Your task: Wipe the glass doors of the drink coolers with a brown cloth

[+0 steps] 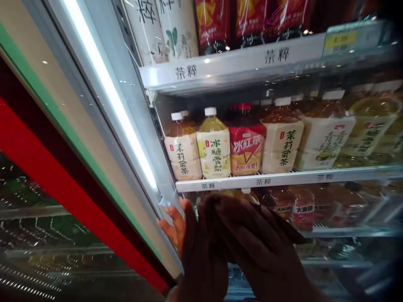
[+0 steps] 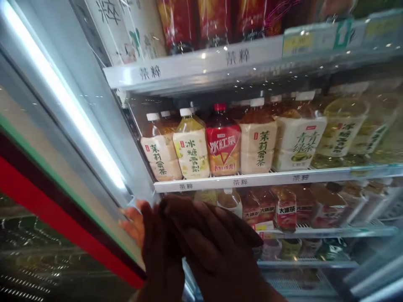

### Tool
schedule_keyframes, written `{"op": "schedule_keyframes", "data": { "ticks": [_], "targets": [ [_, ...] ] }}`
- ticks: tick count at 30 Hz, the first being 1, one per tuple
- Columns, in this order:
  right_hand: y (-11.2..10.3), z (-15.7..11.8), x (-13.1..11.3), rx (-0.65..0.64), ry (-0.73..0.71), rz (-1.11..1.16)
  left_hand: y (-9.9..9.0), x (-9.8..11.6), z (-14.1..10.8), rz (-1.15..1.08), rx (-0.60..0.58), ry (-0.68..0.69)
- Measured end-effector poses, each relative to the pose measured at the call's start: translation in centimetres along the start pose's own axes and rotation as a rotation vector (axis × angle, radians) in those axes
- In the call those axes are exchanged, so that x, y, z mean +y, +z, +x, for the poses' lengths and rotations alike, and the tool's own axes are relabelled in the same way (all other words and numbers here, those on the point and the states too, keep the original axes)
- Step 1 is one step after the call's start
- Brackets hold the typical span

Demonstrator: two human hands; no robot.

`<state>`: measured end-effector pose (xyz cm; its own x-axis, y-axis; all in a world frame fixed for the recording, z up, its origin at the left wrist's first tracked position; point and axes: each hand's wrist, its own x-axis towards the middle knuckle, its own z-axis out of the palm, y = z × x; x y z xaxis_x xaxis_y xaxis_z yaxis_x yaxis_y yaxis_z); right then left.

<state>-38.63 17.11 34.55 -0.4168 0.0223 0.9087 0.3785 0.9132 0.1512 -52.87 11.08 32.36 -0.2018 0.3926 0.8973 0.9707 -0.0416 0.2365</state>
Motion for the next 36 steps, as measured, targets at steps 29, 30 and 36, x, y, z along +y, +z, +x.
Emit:
{"op": "schedule_keyframes", "data": {
  "ticks": [29, 30, 36],
  "targets": [
    [2.4, -4.8, 5.9, 0.213, -0.466, -0.134, 6.7, -0.6, -0.6, 0.241, 0.299, 0.382],
    [2.4, -5.5, 5.7, 0.215, -0.442, -0.129, 6.9, -0.3, -1.2, 0.238, 0.281, 0.377],
    [0.1, -8.5, 8.0, 0.233, -0.372, -0.192, 8.9, 3.0, -3.8, 0.184, 0.24, 0.278]
  ]
}}
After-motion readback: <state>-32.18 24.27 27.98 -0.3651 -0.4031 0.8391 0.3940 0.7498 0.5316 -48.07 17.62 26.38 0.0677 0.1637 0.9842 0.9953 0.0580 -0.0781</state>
